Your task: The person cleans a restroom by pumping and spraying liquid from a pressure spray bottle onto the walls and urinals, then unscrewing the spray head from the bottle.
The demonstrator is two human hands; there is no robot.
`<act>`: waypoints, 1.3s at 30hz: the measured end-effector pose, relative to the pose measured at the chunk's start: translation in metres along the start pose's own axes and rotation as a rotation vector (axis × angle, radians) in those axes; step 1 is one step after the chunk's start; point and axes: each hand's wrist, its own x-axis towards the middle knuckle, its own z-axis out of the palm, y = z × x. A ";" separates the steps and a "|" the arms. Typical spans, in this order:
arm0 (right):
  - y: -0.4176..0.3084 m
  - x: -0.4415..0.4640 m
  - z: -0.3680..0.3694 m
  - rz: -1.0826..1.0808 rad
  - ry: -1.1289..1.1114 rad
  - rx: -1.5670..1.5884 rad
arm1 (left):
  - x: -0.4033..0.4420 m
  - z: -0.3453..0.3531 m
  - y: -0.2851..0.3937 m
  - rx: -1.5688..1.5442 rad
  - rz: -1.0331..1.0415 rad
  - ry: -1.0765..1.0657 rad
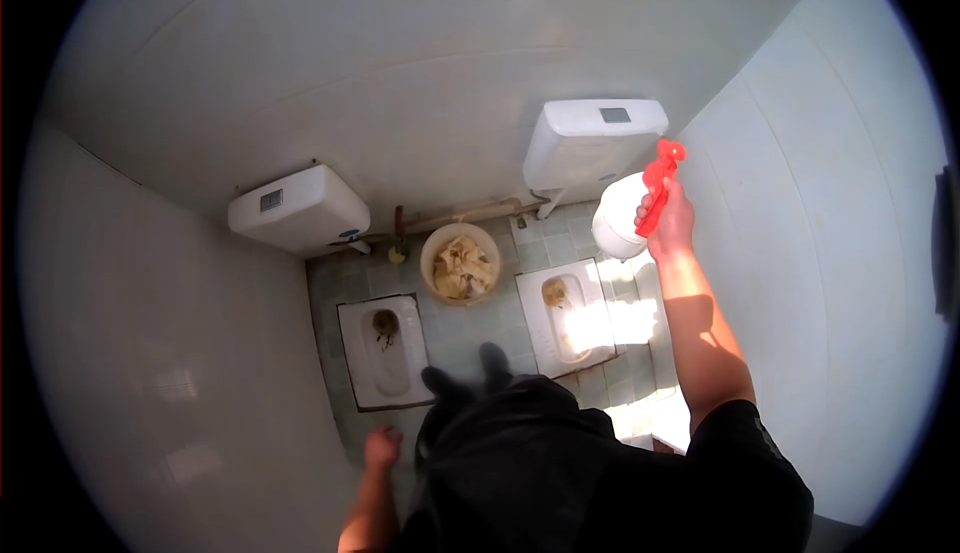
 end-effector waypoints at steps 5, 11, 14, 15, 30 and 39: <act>-0.024 -0.003 0.015 0.200 -0.242 -0.281 | -0.012 0.009 -0.024 -0.069 -0.052 0.030; 0.050 -0.055 0.068 0.199 -0.185 -0.124 | -0.037 0.032 -0.073 -0.119 -0.158 0.021; 0.081 -0.101 0.122 0.204 -0.570 -0.405 | -0.052 0.025 -0.085 -0.124 -0.180 0.024; 0.084 -0.112 0.138 0.248 -0.660 -0.442 | -0.056 0.022 -0.094 -0.120 -0.150 0.030; 0.233 -0.271 0.371 0.437 -0.761 -0.318 | -0.123 -0.027 -0.347 0.202 -0.132 0.087; 0.286 -0.299 0.380 0.390 -0.702 -0.337 | -0.109 -0.011 -0.405 0.149 -0.044 0.142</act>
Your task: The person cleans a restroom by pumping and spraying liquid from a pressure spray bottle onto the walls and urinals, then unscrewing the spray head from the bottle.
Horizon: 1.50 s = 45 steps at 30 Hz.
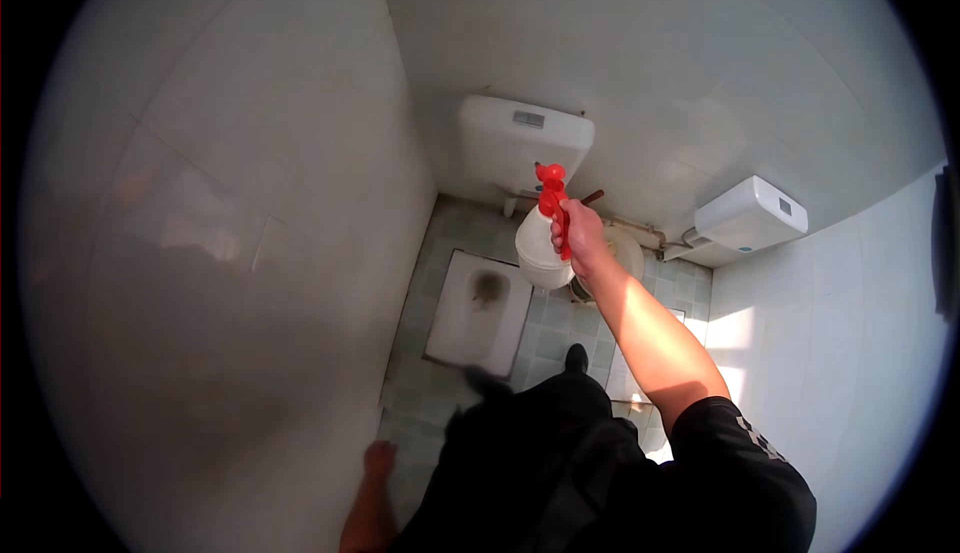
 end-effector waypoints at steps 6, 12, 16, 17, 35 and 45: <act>0.014 -0.001 -0.002 0.025 0.092 0.051 | 0.024 -0.052 0.064 -0.490 -0.281 -0.004; 0.034 0.008 -0.011 0.040 0.217 0.210 | 0.033 -0.072 0.066 -0.433 -0.255 0.025; 0.059 0.007 -0.012 0.077 0.021 -0.042 | 0.030 -0.068 0.044 -0.430 -0.326 -0.043; 0.063 0.008 -0.011 0.083 0.047 -0.021 | 0.027 -0.068 0.039 -0.408 -0.343 -0.054; 0.087 -0.020 -0.019 0.201 0.317 0.262 | 0.035 -0.054 0.044 -0.378 -0.243 -0.025; -0.052 -0.115 -0.012 -0.507 0.277 0.358 | 0.067 -0.058 0.054 -0.273 -0.216 -0.095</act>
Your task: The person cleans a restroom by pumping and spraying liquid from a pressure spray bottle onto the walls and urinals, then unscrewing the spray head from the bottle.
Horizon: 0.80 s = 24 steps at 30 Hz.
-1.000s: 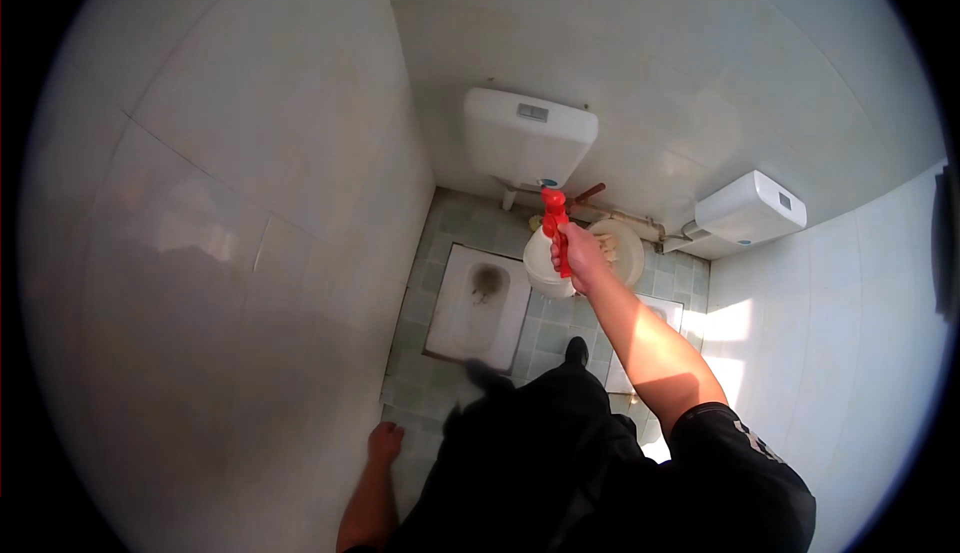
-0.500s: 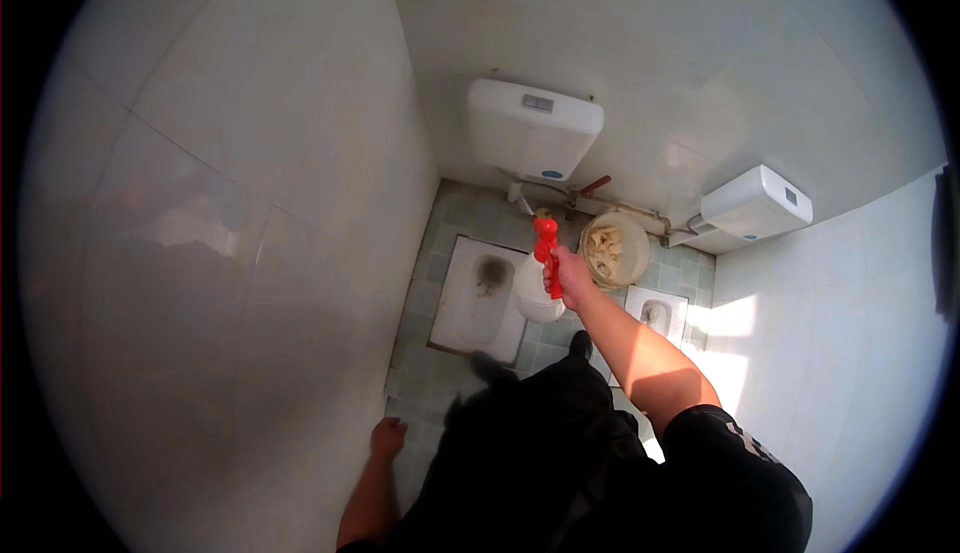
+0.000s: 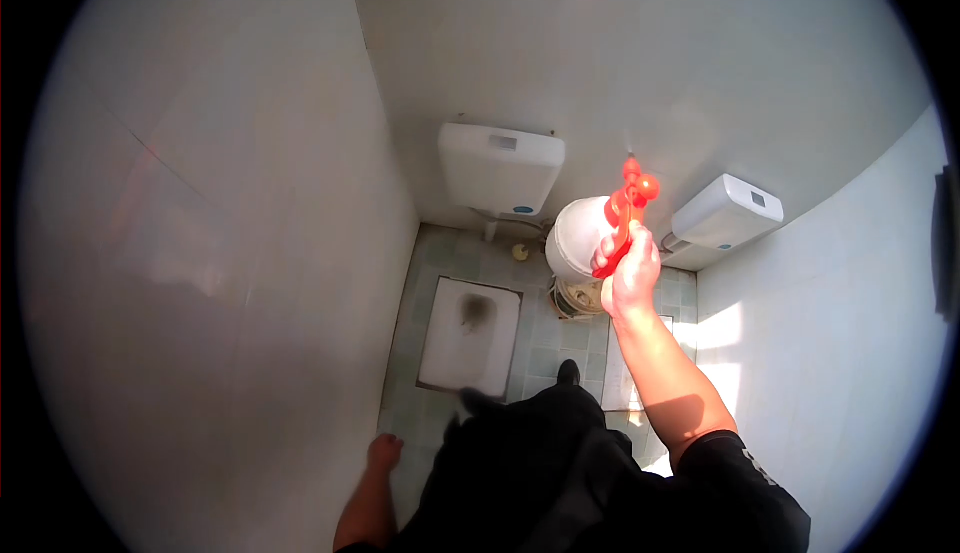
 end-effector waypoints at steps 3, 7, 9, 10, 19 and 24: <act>-0.054 -0.005 0.011 -0.007 -0.340 -0.321 | 0.011 0.005 0.001 -0.046 0.045 0.045; -0.103 0.005 0.011 0.007 0.007 0.099 | 0.011 0.003 0.014 0.015 0.106 0.006; -0.102 -0.011 0.022 -0.095 -0.204 -0.090 | 0.018 0.010 0.010 0.171 0.237 0.007; -0.103 -0.016 0.026 -0.158 -0.358 -0.252 | 0.027 0.008 0.019 0.171 0.253 0.027; -0.160 -0.041 0.090 -0.194 -0.531 -0.112 | -0.101 -0.184 0.387 -0.549 0.992 0.395; -0.191 -0.063 0.105 -0.074 -0.626 0.067 | -0.169 -0.252 0.491 -0.742 1.513 0.733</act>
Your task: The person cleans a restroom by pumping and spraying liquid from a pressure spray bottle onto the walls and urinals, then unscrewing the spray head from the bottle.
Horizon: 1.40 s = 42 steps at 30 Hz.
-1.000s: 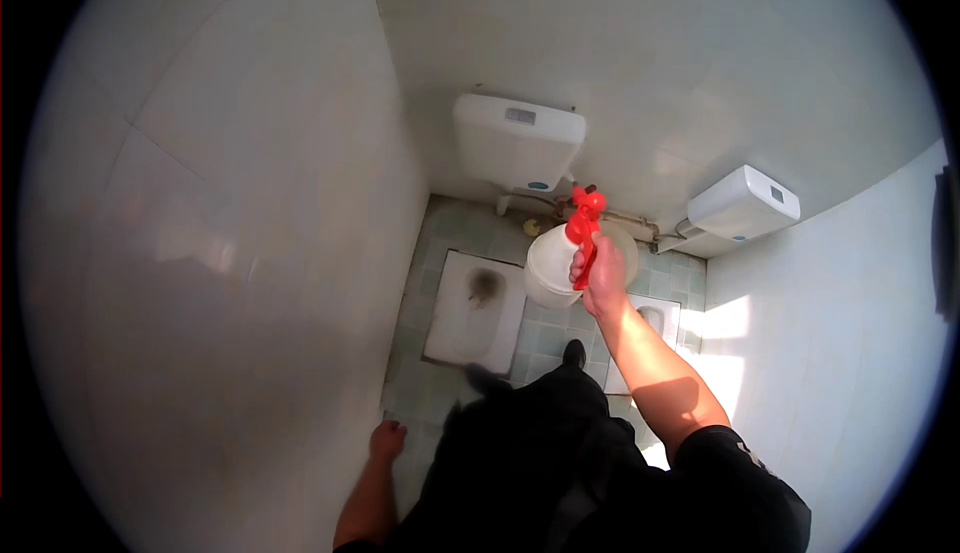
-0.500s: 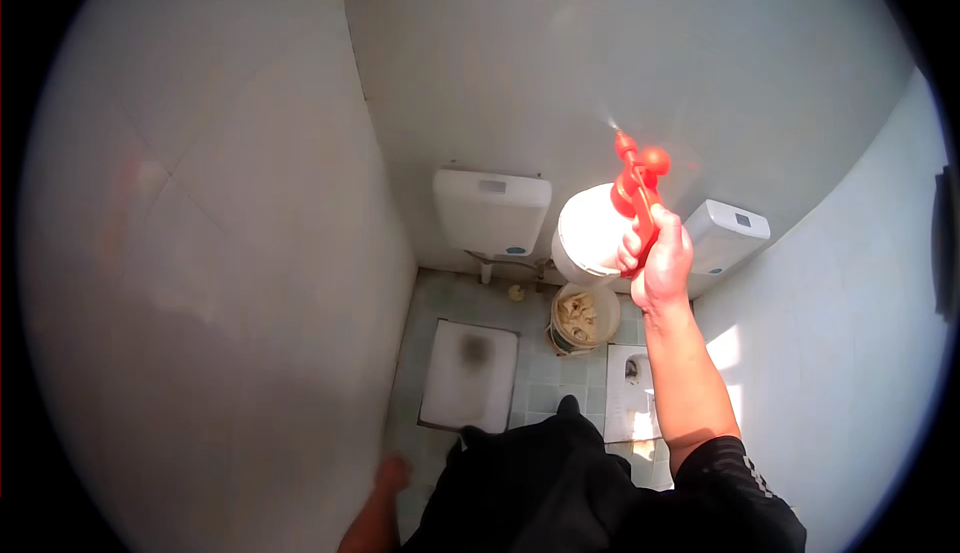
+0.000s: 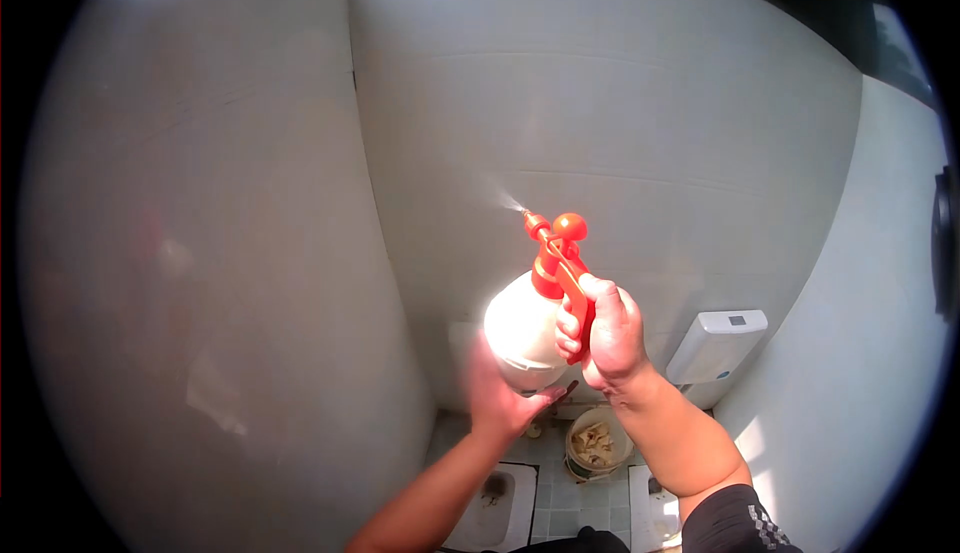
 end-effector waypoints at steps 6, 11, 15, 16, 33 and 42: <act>-0.039 0.003 0.014 -0.145 -0.117 -0.063 | 0.062 0.024 0.030 -0.307 0.048 0.048; -0.099 -0.003 -0.003 -0.297 -0.037 -0.010 | 0.087 0.066 0.054 -0.283 0.134 -0.005; -0.139 -0.018 -0.051 -0.357 0.090 -0.045 | 0.087 0.134 0.056 -0.198 0.096 -0.116; -0.149 -0.026 -0.064 -0.382 0.128 -0.058 | 0.086 0.152 0.065 -0.236 0.094 -0.146; -0.058 0.030 0.049 -0.680 0.808 -0.519 | 0.097 0.102 0.012 -0.468 0.101 -0.487; -0.071 0.029 0.088 -0.870 1.043 -0.590 | 0.056 0.005 -0.070 -0.333 0.163 -0.728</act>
